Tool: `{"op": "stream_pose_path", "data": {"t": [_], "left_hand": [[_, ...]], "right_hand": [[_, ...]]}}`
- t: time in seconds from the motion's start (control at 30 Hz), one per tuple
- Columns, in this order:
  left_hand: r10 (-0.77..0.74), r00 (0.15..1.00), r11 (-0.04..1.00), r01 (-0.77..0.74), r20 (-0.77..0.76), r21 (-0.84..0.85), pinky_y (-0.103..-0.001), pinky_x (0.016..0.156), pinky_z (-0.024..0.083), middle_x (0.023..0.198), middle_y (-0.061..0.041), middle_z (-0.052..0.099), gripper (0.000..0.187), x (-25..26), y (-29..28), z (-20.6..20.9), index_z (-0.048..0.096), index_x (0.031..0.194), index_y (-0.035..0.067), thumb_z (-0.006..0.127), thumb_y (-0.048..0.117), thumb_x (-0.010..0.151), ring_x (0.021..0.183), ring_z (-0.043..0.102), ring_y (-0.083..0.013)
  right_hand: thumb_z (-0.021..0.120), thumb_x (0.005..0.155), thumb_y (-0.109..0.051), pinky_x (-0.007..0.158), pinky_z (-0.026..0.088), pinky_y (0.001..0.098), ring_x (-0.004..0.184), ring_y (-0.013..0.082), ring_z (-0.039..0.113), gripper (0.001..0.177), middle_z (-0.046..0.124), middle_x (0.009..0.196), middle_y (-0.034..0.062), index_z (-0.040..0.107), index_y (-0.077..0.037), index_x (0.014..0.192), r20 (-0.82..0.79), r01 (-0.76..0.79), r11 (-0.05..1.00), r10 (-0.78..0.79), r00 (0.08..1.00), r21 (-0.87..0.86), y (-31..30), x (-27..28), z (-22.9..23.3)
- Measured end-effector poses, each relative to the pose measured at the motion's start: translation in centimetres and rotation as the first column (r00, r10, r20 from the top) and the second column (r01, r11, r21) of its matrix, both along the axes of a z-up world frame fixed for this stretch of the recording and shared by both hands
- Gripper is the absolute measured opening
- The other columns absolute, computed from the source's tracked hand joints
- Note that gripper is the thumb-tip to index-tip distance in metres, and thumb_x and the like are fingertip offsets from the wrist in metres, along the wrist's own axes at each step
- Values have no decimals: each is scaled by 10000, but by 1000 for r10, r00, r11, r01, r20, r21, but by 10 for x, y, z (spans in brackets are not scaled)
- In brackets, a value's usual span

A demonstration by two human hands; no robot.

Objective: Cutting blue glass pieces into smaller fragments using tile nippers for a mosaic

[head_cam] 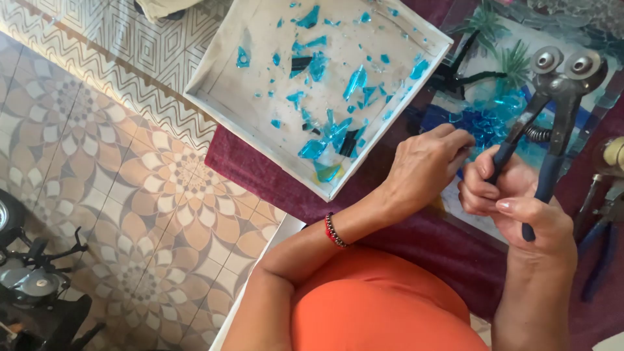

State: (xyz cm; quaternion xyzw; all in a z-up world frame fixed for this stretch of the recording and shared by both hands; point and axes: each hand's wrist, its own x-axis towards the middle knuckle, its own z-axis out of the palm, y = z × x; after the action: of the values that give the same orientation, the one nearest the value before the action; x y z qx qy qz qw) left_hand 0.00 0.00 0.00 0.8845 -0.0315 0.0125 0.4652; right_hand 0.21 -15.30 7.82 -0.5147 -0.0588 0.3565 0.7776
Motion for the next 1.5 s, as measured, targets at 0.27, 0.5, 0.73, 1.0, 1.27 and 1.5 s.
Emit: {"op": "stream_pose_path", "data": {"t": [0.27,0.5,0.73,1.0,1.27,1.5], "left_hand": [[8,987,1000,-11,160,20,-425,810,578,1235,-65,670,355,-9,10,-3,586,1358,137,594,87,1006,1128,697,-295],[103,947,986,-137,304,95,-386,991,620,1299,-180,633,290,-23,98,21,698,1209,50,587,-93,983,1161,663,-336],[122,915,914,-255,386,316,-376,701,553,1153,-139,610,314,-10,160,31,749,1053,31,614,-215,910,1019,586,-300],[-105,927,807,-132,359,575,-596,1063,376,1330,-205,476,446,-7,155,35,648,1219,89,725,-162,859,1300,447,-431],[40,906,700,-325,420,635,-602,1055,396,1295,-162,501,591,-21,152,28,656,1256,94,719,-192,743,1255,470,-382],[187,871,758,-422,454,498,-531,993,384,1048,-89,550,133,-10,135,12,764,812,46,786,162,873,1045,520,-320]], "right_hand": [[621,730,-260,560,264,291,601,118,316,377,326,798,-5,459,-97,1029,-34,-22,1000,23,999,13,4,-2,-5],[641,799,-272,558,271,272,620,96,328,346,341,828,-9,451,-104,1034,0,-115,984,116,993,135,18,-4,-12],[651,798,-226,539,236,273,609,99,316,320,325,803,-17,453,-116,1025,-42,-116,964,130,991,237,37,-12,-29],[592,805,-230,560,234,287,615,107,289,306,309,816,-11,420,-133,1039,80,-140,966,125,989,217,39,-17,-40],[544,781,-198,553,235,283,612,97,296,304,314,822,-13,395,-132,1038,98,-146,967,128,987,207,42,-26,-42],[588,802,-223,566,246,275,638,103,296,344,312,839,-7,385,-134,1064,114,-177,963,156,981,205,42,-31,-48]]}}
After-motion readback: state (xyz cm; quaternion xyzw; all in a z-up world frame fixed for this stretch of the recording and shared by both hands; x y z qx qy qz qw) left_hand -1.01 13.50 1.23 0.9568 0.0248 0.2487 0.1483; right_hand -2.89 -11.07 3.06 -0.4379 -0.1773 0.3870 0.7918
